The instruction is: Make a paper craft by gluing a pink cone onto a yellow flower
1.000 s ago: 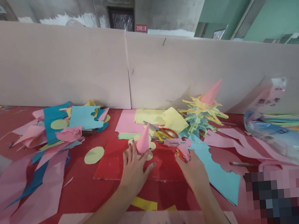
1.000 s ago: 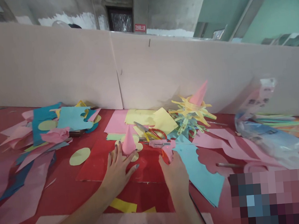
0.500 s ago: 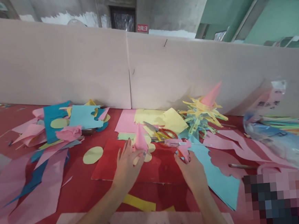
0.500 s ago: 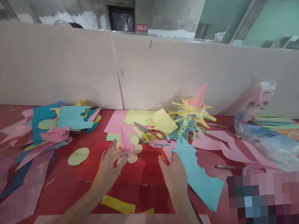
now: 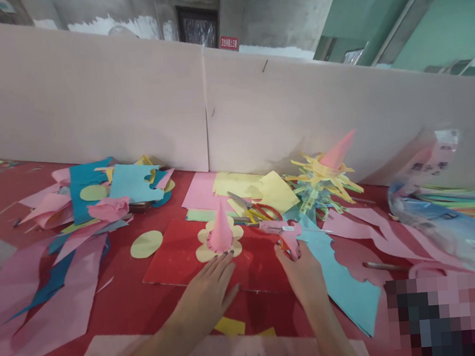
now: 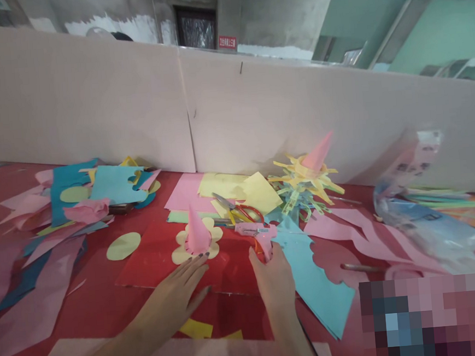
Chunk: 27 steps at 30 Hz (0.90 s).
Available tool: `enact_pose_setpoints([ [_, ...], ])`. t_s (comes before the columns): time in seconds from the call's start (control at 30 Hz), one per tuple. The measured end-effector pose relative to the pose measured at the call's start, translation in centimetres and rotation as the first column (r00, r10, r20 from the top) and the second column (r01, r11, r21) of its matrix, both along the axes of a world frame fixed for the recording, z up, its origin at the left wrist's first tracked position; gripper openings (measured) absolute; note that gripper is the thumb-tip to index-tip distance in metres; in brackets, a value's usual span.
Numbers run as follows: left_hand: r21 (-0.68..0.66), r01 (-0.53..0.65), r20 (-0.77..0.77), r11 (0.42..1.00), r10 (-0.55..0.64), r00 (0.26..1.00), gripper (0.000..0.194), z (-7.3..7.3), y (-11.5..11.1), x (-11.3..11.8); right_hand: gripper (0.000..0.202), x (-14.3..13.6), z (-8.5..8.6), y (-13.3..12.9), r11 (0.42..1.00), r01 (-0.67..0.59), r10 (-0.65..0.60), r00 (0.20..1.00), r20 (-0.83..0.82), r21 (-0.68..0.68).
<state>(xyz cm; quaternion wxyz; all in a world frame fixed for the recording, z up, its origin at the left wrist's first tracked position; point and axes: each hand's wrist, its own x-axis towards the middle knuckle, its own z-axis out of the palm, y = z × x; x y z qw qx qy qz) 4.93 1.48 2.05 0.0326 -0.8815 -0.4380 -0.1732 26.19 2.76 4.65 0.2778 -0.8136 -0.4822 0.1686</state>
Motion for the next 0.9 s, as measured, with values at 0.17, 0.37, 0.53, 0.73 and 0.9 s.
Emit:
enact_pose_setpoints([
  [0.17,-0.078,-0.037,0.001,0.996,0.038,0.999,0.038,-0.3,0.5,0.1,0.040,0.0,0.0,0.0,1.000,-0.002,0.002,1.000,-0.016,-0.008],
  [0.37,-0.231,-0.075,0.103,0.970,0.101,0.990,0.037,0.0,0.7,-0.1,0.041,0.0,0.0,0.0,1.000,-0.013,0.013,1.000,-0.022,-0.019],
  [0.53,-0.214,-0.066,0.353,0.975,0.140,0.925,0.023,2.2,1.6,-1.6,0.041,0.1,-0.1,0.1,1.000,-0.011,0.011,1.000,-0.022,-0.022],
  [0.73,-0.039,-0.291,0.687,0.956,0.237,0.687,0.020,8.7,5.1,-2.6,0.039,0.0,-0.2,0.3,0.999,0.007,-0.006,1.000,0.001,-0.043],
  [0.9,-0.250,-0.010,0.718,0.968,0.192,0.669,0.031,11.1,7.8,-2.1,0.038,0.2,-0.3,0.4,1.000,0.008,-0.008,1.000,-0.009,-0.022],
])
